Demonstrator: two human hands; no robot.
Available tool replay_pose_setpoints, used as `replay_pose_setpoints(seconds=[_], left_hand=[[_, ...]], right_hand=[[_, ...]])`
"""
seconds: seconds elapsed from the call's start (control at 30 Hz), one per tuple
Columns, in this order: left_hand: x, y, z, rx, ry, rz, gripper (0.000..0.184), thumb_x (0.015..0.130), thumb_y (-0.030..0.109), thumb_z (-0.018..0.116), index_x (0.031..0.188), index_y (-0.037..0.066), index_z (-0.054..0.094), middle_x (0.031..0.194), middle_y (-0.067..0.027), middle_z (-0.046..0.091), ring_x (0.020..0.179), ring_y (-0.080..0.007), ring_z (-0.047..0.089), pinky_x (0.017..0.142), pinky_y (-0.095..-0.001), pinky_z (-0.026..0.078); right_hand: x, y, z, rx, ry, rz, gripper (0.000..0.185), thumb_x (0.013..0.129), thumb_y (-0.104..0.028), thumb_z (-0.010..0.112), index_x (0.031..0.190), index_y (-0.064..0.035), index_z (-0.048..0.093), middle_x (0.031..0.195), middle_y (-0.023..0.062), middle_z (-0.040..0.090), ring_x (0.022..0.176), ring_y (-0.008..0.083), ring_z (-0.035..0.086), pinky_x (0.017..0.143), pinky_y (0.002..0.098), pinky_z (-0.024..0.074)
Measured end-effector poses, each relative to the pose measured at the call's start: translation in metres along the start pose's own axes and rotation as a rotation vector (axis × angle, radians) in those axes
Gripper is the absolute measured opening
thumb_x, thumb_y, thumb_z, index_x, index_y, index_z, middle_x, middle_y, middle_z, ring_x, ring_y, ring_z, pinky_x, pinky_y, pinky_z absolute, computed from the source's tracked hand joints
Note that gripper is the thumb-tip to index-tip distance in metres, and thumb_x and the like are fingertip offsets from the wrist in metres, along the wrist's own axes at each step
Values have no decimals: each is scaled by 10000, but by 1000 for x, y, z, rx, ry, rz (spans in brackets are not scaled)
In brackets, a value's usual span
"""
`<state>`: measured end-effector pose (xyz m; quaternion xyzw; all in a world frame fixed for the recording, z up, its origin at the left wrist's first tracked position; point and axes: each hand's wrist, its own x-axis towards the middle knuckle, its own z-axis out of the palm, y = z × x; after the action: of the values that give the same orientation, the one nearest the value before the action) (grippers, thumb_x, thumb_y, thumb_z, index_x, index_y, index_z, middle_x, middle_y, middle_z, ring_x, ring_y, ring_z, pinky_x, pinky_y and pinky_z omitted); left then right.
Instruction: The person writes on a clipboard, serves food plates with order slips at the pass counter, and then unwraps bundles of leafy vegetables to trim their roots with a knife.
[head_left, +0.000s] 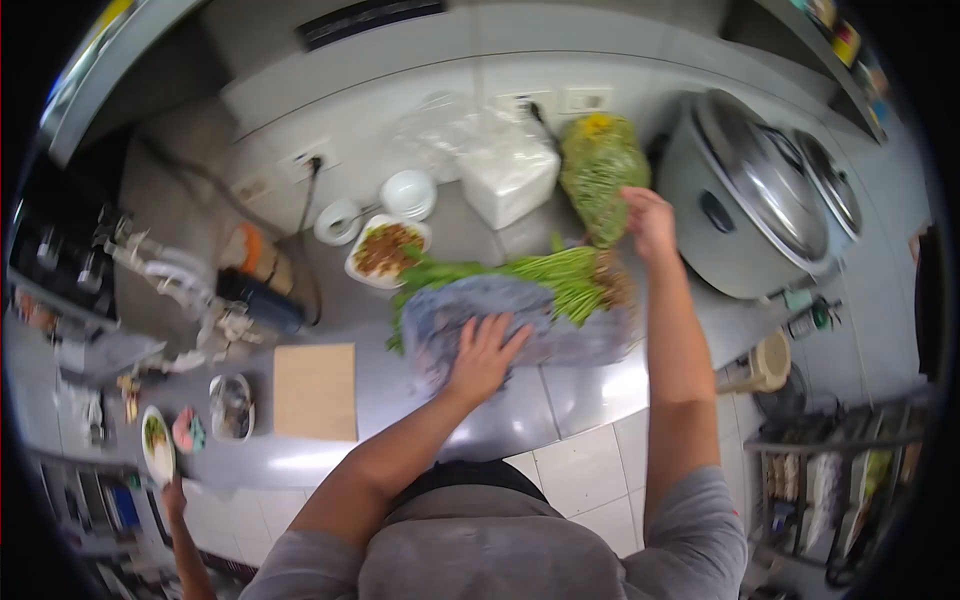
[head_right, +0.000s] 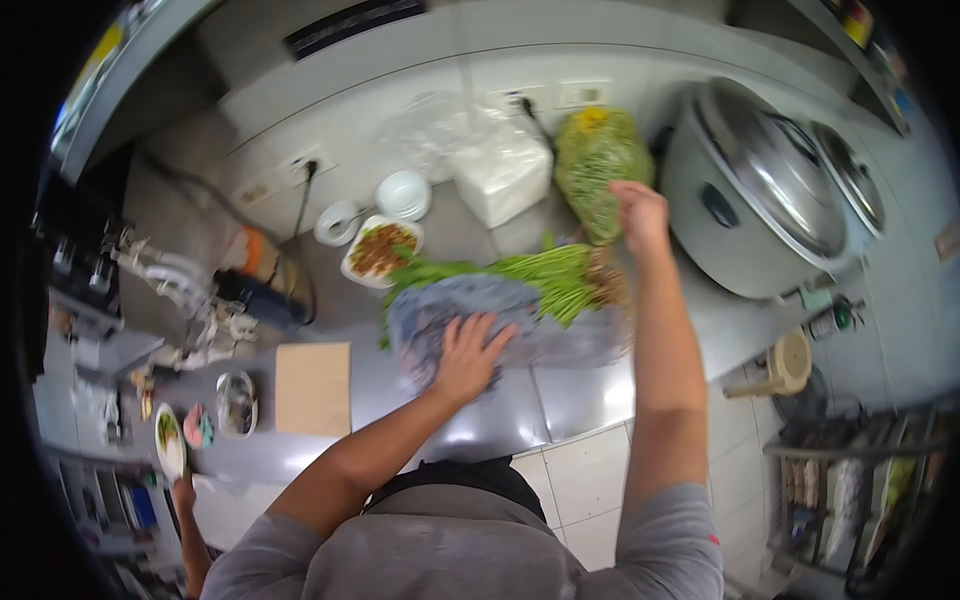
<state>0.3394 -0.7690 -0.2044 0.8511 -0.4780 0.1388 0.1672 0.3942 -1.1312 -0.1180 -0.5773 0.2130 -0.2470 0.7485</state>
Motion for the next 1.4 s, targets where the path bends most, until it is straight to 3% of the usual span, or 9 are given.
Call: replay_pose_setpoints(seconds=[0.13,0.4,0.47,0.63,0.7,0.87,1.1,1.27,1.4], left_hand=[[36,1,6,93,-11,-45,638,766,68,533,1392,126,421,1317,-180,444,1258,-339,386,1006,-526,298],[41,1,-38,-172,4,-204,546,816,269,626,1288,26,499,1318,-200,442,1293,-372,343,1091,-608,181],[44,-8,-39,-4,-69,-224,268,794,163,589,1019,28,646,1156,-157,540,1209,-313,425,1083,-596,201],[15,9,-64,-96,62,87,148,771,137,552,889,108,636,890,-36,551,987,-225,493,1021,-511,302],[-8,23,-53,-248,9,176,192,784,140,533,945,122,636,887,-32,548,953,-223,499,1001,-394,333],[-62,38,-51,-771,-675,-77,467,848,155,629,1302,98,534,1252,-141,571,1207,-323,514,1010,-444,417],[-63,23,-107,-923,-443,-187,533,835,194,678,1324,85,494,1277,-158,550,1146,-320,553,983,-407,444],[-139,-40,-113,-279,-281,-665,453,844,258,666,1208,22,540,1342,-217,465,1234,-364,460,1018,-430,390],[-213,-83,-117,358,-467,-933,736,800,407,674,1323,-28,392,1425,-286,310,1300,-461,336,1022,-491,387]], right_hand=[[-13,11,-18,-587,-104,-71,230,864,-149,648,672,-59,558,579,-29,482,488,94,432,454,273,329],[-14,79,-49,-444,-60,142,120,883,-141,639,866,-25,664,676,-13,553,598,114,508,560,274,443],[29,100,-73,-500,-50,-114,151,877,-147,647,936,-10,668,731,23,611,671,144,571,651,293,474],[-47,41,6,-854,-43,-381,229,907,-116,591,1098,-2,644,1028,108,669,872,179,623,822,308,486],[-117,28,28,-623,-40,-456,212,874,-72,612,1082,-35,635,985,90,641,886,196,604,822,338,480],[-255,76,9,-980,-296,-677,248,759,-28,661,1002,-61,624,979,141,627,959,334,581,849,431,442],[-311,97,-51,-1216,-260,-365,173,776,-74,630,945,-57,663,914,128,648,862,331,593,768,438,438],[-294,65,-20,-1028,-74,-404,178,780,3,627,953,-30,657,907,145,657,851,318,602,785,415,463],[-291,60,25,-876,-177,-384,164,799,11,627,958,-13,656,889,134,647,823,269,610,744,364,483]])
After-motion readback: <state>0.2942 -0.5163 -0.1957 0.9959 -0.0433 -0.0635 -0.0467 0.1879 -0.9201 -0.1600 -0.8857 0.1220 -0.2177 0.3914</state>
